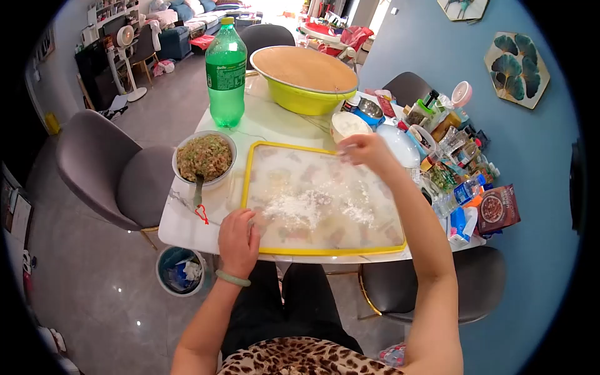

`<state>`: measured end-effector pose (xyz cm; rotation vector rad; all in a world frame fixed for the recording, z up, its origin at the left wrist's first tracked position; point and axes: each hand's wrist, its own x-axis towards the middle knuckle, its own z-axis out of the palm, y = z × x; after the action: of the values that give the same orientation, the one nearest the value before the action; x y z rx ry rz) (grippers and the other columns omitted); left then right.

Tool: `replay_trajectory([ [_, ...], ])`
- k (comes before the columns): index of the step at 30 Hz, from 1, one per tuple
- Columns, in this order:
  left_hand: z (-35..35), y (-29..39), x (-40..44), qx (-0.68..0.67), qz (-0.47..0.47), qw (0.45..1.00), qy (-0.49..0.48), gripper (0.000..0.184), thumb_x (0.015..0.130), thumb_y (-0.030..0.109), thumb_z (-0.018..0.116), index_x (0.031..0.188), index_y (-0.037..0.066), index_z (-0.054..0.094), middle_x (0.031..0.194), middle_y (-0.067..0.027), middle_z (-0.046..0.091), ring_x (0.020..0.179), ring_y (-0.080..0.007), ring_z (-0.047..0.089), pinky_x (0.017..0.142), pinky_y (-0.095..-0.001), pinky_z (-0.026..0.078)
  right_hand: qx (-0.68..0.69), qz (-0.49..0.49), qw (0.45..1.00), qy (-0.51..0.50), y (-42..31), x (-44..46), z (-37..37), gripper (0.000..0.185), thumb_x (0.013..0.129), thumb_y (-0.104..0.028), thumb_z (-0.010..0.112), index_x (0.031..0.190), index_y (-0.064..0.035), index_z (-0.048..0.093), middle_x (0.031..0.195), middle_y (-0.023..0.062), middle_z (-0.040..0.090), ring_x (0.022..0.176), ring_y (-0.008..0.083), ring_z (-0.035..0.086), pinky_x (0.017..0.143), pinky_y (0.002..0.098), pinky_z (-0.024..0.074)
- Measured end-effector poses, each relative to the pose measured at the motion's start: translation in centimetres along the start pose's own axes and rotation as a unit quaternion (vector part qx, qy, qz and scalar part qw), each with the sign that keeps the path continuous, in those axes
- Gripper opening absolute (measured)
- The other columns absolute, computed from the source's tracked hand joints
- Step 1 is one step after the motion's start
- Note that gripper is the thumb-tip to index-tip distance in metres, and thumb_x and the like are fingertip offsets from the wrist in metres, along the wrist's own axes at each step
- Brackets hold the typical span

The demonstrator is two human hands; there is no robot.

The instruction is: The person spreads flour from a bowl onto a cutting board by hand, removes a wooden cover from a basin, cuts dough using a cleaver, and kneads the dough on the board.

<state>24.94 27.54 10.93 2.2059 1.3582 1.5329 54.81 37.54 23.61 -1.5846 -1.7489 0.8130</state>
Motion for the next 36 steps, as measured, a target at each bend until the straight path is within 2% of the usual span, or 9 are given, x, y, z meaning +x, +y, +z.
replay_trajectory([
  [4, 0.0, 0.0, -0.1, -0.001, -0.003, 1.000, -0.003, 0.027, 0.075, 0.004, 0.055, 0.101, 0.002, 0.053, 0.101, -0.0146, 0.056, 0.096, -0.0333, 0.052, 0.085, -0.0407, 0.041, -0.058, 0.057, 0.997, -0.005, 2.9, -4.0, -3.8, 0.016, 0.081, -0.010, 0.058, 0.094, -0.0022, 0.065, 0.081, 0.0056, 0.066, 0.073, 0.0115, 0.065, 0.056, 0.0219, 0.0488],
  [7, 0.0, 0.1, -0.1, -0.006, -0.005, 1.000, -0.005, 0.027, 0.074, 0.004, 0.055, 0.101, 0.002, 0.053, 0.101, -0.0149, 0.056, 0.096, -0.0332, 0.052, 0.084, -0.0409, 0.041, 0.068, 0.053, 0.992, 0.091, 4.1, -6.5, -5.1, 0.016, 0.082, -0.009, 0.057, 0.095, -0.0029, 0.064, 0.082, 0.0050, 0.066, 0.074, 0.0116, 0.066, 0.055, 0.0209, 0.0475],
  [9, -0.1, 0.1, -0.1, -0.001, -0.002, 1.000, -0.006, 0.026, 0.074, 0.004, 0.055, 0.101, 0.002, 0.053, 0.101, -0.0150, 0.057, 0.096, -0.0332, 0.052, 0.084, -0.0409, 0.041, 0.000, 0.096, 0.995, -0.030, 5.5, -8.3, -4.1, 0.017, 0.082, -0.008, 0.056, 0.097, -0.0042, 0.064, 0.083, 0.0047, 0.066, 0.078, 0.0122, 0.066, 0.057, 0.0200, 0.0470],
  [21, 0.0, 0.2, -0.2, 0.001, -0.005, 1.000, 0.001, 0.026, 0.074, 0.003, 0.055, 0.100, 0.002, 0.053, 0.101, -0.0151, 0.056, 0.096, -0.0332, 0.052, 0.084, -0.0404, 0.041, 0.070, 0.053, 0.995, -0.052, 0.4, -4.4, 1.2, 0.018, 0.080, -0.006, 0.057, 0.096, -0.0034, 0.064, 0.084, 0.0037, 0.066, 0.076, 0.0105, 0.065, 0.059, 0.0229, 0.0503],
  [25, 0.0, 0.0, -0.1, 0.005, -0.002, 1.000, -0.003, 0.027, 0.074, 0.003, 0.055, 0.100, 0.002, 0.052, 0.101, -0.0148, 0.056, 0.095, -0.0333, 0.052, 0.084, -0.0407, 0.041, -0.023, 0.009, 0.995, -0.100, -3.3, -2.2, 3.6, 0.018, 0.081, -0.006, 0.055, 0.097, -0.0037, 0.064, 0.088, 0.0036, 0.066, 0.078, 0.0112, 0.065, 0.059, 0.0225, 0.0506],
  [27, 0.0, 0.1, -0.2, 0.003, -0.006, 1.000, -0.001, 0.027, 0.074, 0.003, 0.055, 0.100, 0.002, 0.052, 0.101, -0.0148, 0.056, 0.096, -0.0333, 0.052, 0.084, -0.0408, 0.041, 0.023, -0.037, 0.998, -0.039, -3.6, -0.3, 4.6, 0.019, 0.079, -0.005, 0.055, 0.095, -0.0026, 0.064, 0.088, 0.0063, 0.065, 0.077, 0.0135, 0.065, 0.059, 0.0249, 0.0513],
  [32, -0.1, -0.3, -0.3, 0.005, -0.013, 1.000, -0.011, 0.028, 0.073, 0.002, 0.055, 0.101, 0.002, 0.052, 0.101, -0.0146, 0.056, 0.096, -0.0332, 0.052, 0.084, -0.0406, 0.041, 0.062, 0.006, 0.998, 0.000, -0.7, 1.1, 3.3, 0.017, 0.082, -0.005, 0.054, 0.095, -0.0031, 0.064, 0.086, 0.0063, 0.066, 0.075, 0.0145, 0.066, 0.056, 0.0256, 0.0504],
  [34, 0.1, -0.3, -0.3, -0.002, -0.007, 1.000, -0.007, 0.028, 0.072, 0.002, 0.055, 0.101, 0.002, 0.052, 0.101, -0.0146, 0.056, 0.096, -0.0331, 0.052, 0.085, -0.0404, 0.041, -0.061, 0.012, 0.997, 0.036, 2.6, 0.8, 1.4, 0.018, 0.084, -0.006, 0.051, 0.096, -0.0028, 0.063, 0.082, 0.0063, 0.065, 0.076, 0.0143, 0.066, 0.052, 0.0245, 0.0482],
  [36, -0.1, 0.0, -0.2, -0.003, -0.006, 1.000, -0.011, 0.028, 0.072, 0.002, 0.055, 0.100, 0.002, 0.053, 0.101, -0.0146, 0.056, 0.096, -0.0331, 0.052, 0.085, -0.0404, 0.041, -0.041, 0.011, 0.998, 0.056, 4.0, -1.3, -0.7, 0.019, 0.084, -0.005, 0.048, 0.096, -0.0028, 0.063, 0.083, 0.0064, 0.064, 0.076, 0.0144, 0.066, 0.052, 0.0242, 0.0479],
])
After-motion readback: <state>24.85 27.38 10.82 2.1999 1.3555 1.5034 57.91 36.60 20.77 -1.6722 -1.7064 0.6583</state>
